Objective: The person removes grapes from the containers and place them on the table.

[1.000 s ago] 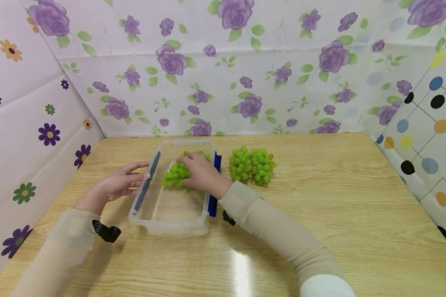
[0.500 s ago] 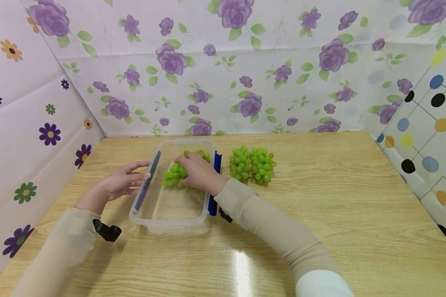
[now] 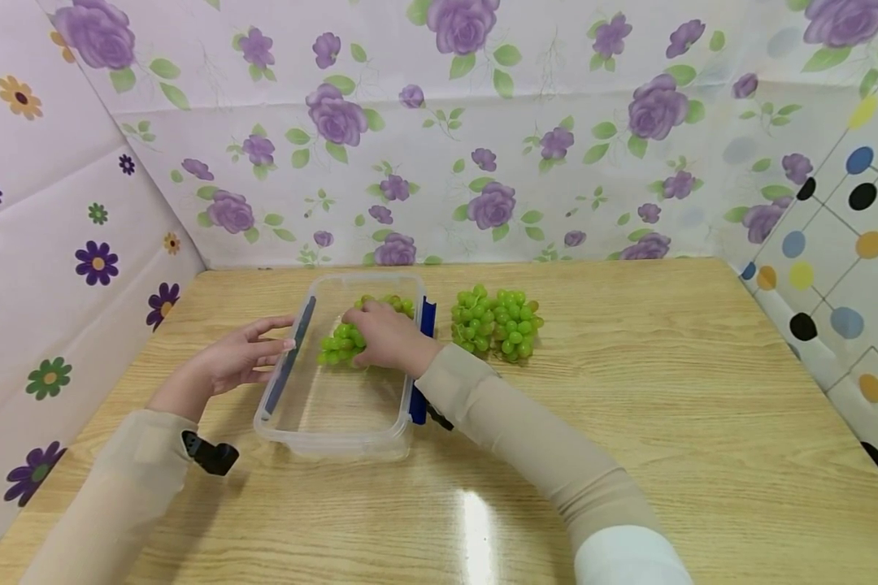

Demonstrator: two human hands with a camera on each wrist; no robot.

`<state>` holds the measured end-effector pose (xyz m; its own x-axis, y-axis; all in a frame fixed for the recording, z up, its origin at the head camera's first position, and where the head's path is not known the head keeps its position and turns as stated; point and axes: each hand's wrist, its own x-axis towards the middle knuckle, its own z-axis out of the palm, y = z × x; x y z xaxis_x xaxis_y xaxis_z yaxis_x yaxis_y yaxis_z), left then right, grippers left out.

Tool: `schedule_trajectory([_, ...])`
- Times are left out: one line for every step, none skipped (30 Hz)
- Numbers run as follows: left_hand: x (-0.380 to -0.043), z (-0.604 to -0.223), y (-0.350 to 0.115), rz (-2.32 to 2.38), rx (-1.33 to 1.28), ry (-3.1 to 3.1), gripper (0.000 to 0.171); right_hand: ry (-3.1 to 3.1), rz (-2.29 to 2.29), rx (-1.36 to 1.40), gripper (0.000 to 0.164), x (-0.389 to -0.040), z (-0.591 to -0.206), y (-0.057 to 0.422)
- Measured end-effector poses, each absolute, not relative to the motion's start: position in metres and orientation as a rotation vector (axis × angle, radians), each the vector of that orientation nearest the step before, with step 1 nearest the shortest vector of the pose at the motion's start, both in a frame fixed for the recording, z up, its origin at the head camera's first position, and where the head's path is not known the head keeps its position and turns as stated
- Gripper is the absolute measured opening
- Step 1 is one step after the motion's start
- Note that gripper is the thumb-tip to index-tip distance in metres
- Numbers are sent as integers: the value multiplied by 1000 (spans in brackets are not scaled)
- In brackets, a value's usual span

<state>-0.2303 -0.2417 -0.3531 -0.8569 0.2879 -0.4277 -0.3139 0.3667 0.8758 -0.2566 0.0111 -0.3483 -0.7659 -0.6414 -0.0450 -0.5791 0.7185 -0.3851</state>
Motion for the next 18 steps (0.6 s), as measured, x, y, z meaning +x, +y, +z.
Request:
schedule_trajectory([-230,-353,-242,1519,-24,2111,72,2745,-518,-982,68,-257,-349,11])
schedule_trajectory([-230,-353,-242,1521,-26,2110,72,2742,-503,-979,68,-258,-349,10])
schedule_trajectory([-230,-352,-242,1521,-26,2109,72,2738,-489,-978,69,-259,-350,9])
schedule_trajectory([-230,-352,-242,1520,-26,2110,72,2734,-473,-978,69,-259,-350,9])
schedule_trajectory([-230,-352,-242,1519,-27,2110,72,2729,-459,-977,70,-260,-350,9])
schedule_trajectory([-230,-352,-242,1520,-26,2109,72,2722,-445,-977,70,-260,-350,8])
schedule_trajectory([-230,-352,-242,1520,-25,2109,72,2716,-432,-979,70,-260,-350,8])
schedule_trajectory([-230,-352,-242,1518,-23,2110,72,2710,-422,-978,71,-260,-350,8])
schedule_trajectory([-230,-352,-242,1516,-22,2111,72,2706,-415,-980,71,-261,-350,8])
schedule_trajectory([-230,-352,-242,1515,-21,2112,72,2703,-407,-981,71,-261,-350,8])
schedule_trajectory([-230,-352,-242,1514,-21,2112,72,2699,-401,-982,71,-262,-350,7])
schedule_trajectory([-230,-352,-242,1513,-20,2113,72,2698,-393,-984,71,-263,-350,7])
schedule_trajectory([-230,-352,-241,1512,-20,2115,72,2697,-387,-984,72,-263,-351,7])
schedule_trajectory([-230,-352,-241,1511,-20,2116,72,2696,-384,-984,72,-265,-351,7])
schedule_trajectory([-230,-352,-241,1513,-22,2115,72,2695,-379,-986,72,-265,-352,6])
schedule_trajectory([-230,-352,-241,1514,-23,2114,72,2694,-377,-986,72,-266,-352,6])
schedule_trajectory([-230,-352,-241,1515,-23,2114,72,2692,-377,-987,72,-267,-352,5])
schedule_trajectory([-230,-352,-241,1516,-24,2114,72,2692,-375,-988,72,-267,-352,5])
